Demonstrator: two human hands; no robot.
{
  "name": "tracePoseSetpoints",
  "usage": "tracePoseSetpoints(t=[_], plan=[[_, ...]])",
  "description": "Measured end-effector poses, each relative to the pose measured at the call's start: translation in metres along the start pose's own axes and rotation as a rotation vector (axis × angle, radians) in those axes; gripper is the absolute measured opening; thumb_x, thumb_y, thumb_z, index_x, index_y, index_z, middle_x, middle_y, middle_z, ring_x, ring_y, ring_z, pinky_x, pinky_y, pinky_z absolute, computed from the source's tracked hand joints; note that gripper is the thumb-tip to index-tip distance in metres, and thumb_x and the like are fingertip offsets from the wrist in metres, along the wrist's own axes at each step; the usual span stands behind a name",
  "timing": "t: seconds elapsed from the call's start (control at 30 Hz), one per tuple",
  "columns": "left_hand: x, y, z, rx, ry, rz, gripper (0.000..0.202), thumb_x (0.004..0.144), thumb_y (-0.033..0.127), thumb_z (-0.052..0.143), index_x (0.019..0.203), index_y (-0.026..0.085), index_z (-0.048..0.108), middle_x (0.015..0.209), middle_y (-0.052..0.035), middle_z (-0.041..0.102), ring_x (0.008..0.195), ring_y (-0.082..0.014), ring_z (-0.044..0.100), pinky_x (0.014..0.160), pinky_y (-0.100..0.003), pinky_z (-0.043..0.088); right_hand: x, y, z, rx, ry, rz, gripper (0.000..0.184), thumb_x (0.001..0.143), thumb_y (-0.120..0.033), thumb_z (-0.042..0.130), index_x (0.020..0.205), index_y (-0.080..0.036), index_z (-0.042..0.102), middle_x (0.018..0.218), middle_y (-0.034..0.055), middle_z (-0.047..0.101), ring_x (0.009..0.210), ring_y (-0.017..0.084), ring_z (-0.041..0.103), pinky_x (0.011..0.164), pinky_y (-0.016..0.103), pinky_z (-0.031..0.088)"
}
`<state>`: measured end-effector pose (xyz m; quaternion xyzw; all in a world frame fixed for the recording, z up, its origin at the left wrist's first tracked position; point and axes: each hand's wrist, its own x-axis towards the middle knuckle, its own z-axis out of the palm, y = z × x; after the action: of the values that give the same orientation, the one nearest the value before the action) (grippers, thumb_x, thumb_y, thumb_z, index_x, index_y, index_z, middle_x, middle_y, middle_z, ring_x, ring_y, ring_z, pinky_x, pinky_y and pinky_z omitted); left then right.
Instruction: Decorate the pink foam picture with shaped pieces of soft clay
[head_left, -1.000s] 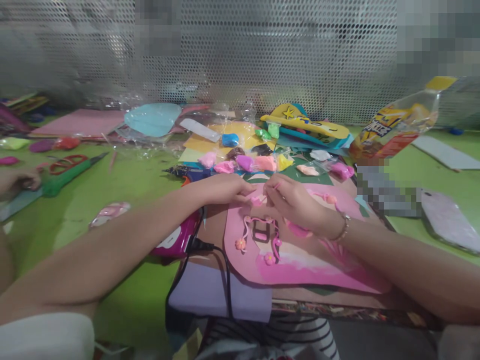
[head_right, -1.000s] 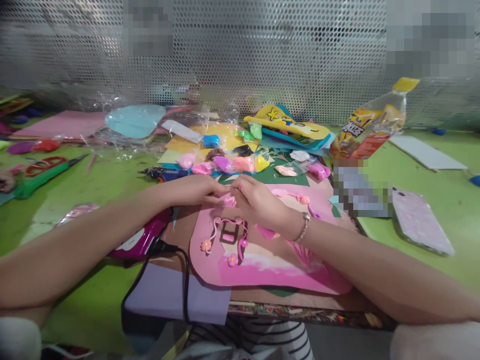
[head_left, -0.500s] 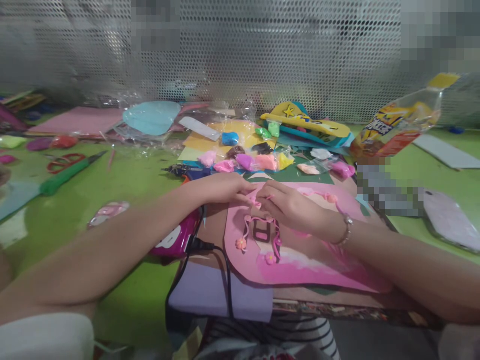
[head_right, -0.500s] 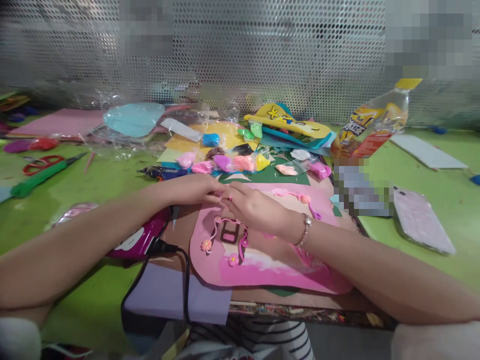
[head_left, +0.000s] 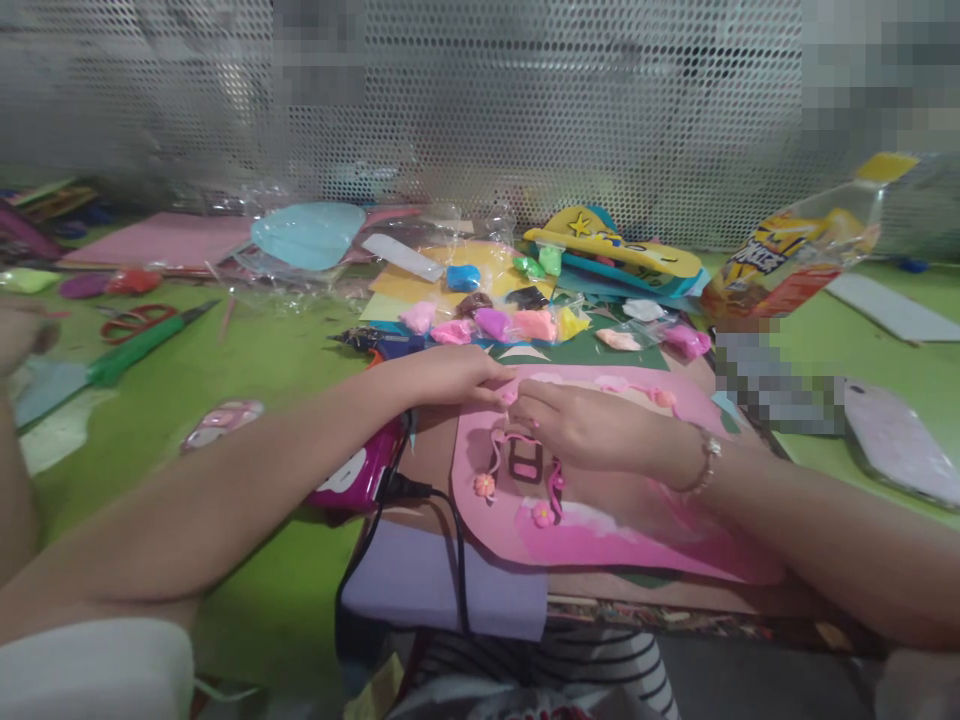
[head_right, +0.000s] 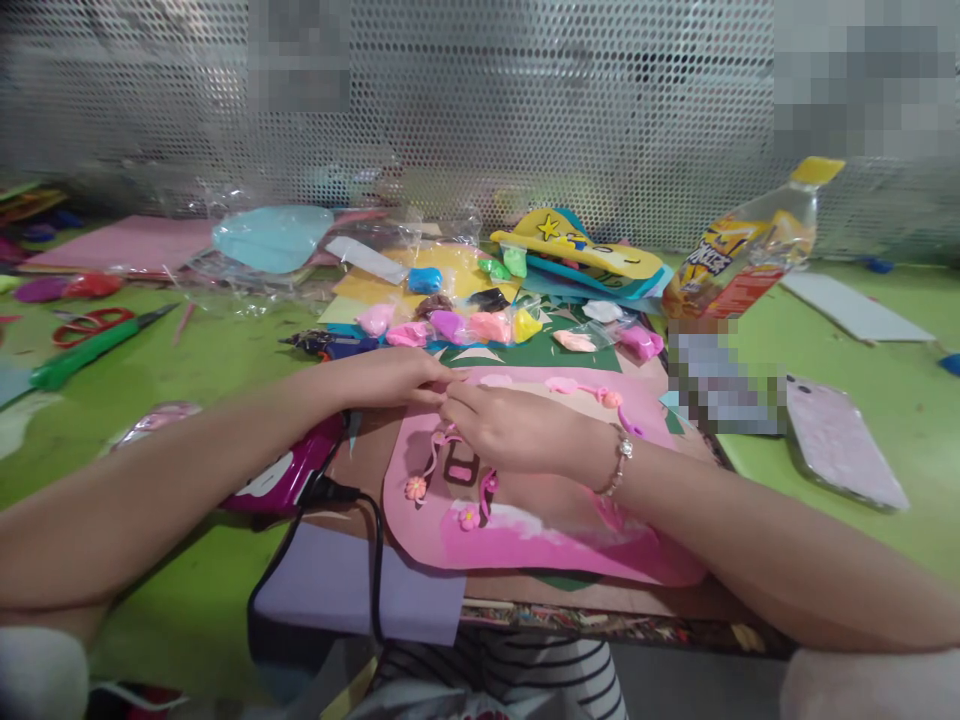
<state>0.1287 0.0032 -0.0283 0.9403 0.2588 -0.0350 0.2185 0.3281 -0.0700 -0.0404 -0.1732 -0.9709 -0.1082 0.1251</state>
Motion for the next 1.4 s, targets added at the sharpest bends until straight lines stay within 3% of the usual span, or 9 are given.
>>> tracePoseSetpoints(t=[0.1, 0.23, 0.33, 0.43, 0.6, 0.8, 1.13, 1.27, 1.4], plan=[[0.000, -0.003, 0.001, -0.021, 0.006, 0.004, 0.020, 0.086, 0.035, 0.053, 0.085, 0.017, 0.062, 0.070, 0.0009, 0.056, 0.064, -0.0112, 0.048, 0.057, -0.023, 0.027, 0.002, 0.005, 0.000, 0.157, 0.110, 0.086, 0.022, 0.093, -0.011, 0.030, 0.095, -0.013, 0.052, 0.086, 0.0098, 0.056, 0.077, 0.016, 0.055, 0.066, 0.030, 0.050], [-0.001, -0.009, 0.002, -0.078, -0.017, 0.044, 0.021, 0.087, 0.038, 0.050, 0.086, 0.019, 0.059, 0.068, 0.0022, 0.050, 0.061, -0.0110, 0.044, 0.056, -0.024, 0.026, 0.003, 0.008, -0.005, 0.348, 0.350, 0.365, 0.019, 0.094, -0.013, 0.034, 0.087, -0.016, 0.051, 0.077, 0.0049, 0.055, 0.073, 0.014, 0.054, 0.066, 0.029, 0.048], [-0.001, -0.013, 0.000, -0.103, -0.035, 0.044, 0.019, 0.086, 0.036, 0.050, 0.079, 0.018, 0.054, 0.065, 0.0028, 0.044, 0.058, -0.0105, 0.040, 0.054, -0.024, 0.025, 0.003, 0.008, -0.008, 0.439, 0.421, 0.401, 0.019, 0.094, -0.012, 0.034, 0.086, -0.017, 0.051, 0.073, 0.0027, 0.053, 0.071, 0.013, 0.053, 0.066, 0.028, 0.046], [-0.001, -0.013, -0.004, -0.120, -0.068, 0.001, 0.018, 0.083, 0.034, 0.052, 0.076, 0.017, 0.055, 0.068, 0.0016, 0.046, 0.060, -0.0109, 0.042, 0.056, -0.024, 0.027, 0.002, 0.005, -0.009, 0.463, 0.353, 0.329, 0.017, 0.091, -0.009, 0.036, 0.088, -0.017, 0.051, 0.078, 0.0041, 0.054, 0.075, 0.014, 0.052, 0.068, 0.029, 0.046], [-0.002, -0.010, -0.007, -0.148, -0.108, -0.056, 0.031, 0.083, 0.032, 0.051, 0.109, 0.018, 0.060, 0.069, 0.0022, 0.048, 0.062, -0.0114, 0.041, 0.058, -0.023, 0.030, 0.003, 0.002, -0.005, 0.447, 0.276, 0.242, 0.016, 0.091, -0.009, 0.036, 0.093, -0.016, 0.050, 0.085, 0.0067, 0.054, 0.080, 0.015, 0.053, 0.069, 0.029, 0.048], [-0.003, -0.010, -0.007, -0.161, -0.104, -0.045, 0.039, 0.082, 0.029, 0.051, 0.120, 0.020, 0.057, 0.072, 0.0023, 0.049, 0.064, -0.0114, 0.041, 0.059, -0.022, 0.030, 0.002, 0.001, 0.002, 0.368, 0.233, 0.190, 0.021, 0.089, -0.006, 0.036, 0.097, -0.016, 0.052, 0.091, 0.0083, 0.057, 0.090, 0.017, 0.055, 0.076, 0.032, 0.051], [-0.001, -0.013, -0.004, -0.147, -0.093, -0.037, 0.034, 0.082, 0.032, 0.051, 0.112, 0.018, 0.060, 0.069, 0.0028, 0.046, 0.062, -0.0116, 0.041, 0.058, -0.022, 0.029, 0.001, 0.001, 0.005, 0.359, 0.239, 0.207, 0.022, 0.089, -0.005, 0.036, 0.096, -0.015, 0.054, 0.091, 0.0086, 0.059, 0.091, 0.017, 0.056, 0.078, 0.033, 0.052], [-0.001, -0.013, -0.002, -0.136, -0.070, -0.055, 0.026, 0.081, 0.031, 0.052, 0.101, 0.018, 0.062, 0.066, 0.0030, 0.045, 0.060, -0.0115, 0.041, 0.057, -0.023, 0.027, 0.002, 0.001, 0.004, 0.349, 0.179, 0.200, 0.024, 0.089, -0.005, 0.034, 0.095, -0.014, 0.056, 0.094, 0.0102, 0.059, 0.092, 0.017, 0.057, 0.079, 0.034, 0.052], [-0.001, -0.013, -0.002, -0.124, -0.067, -0.054, 0.020, 0.079, 0.037, 0.056, 0.082, 0.017, 0.058, 0.065, 0.0031, 0.043, 0.058, -0.0111, 0.041, 0.055, -0.024, 0.027, 0.004, 0.000, 0.002, 0.320, 0.172, 0.147, 0.026, 0.091, -0.007, 0.033, 0.094, -0.012, 0.058, 0.090, 0.0107, 0.059, 0.086, 0.017, 0.057, 0.071, 0.033, 0.054]])
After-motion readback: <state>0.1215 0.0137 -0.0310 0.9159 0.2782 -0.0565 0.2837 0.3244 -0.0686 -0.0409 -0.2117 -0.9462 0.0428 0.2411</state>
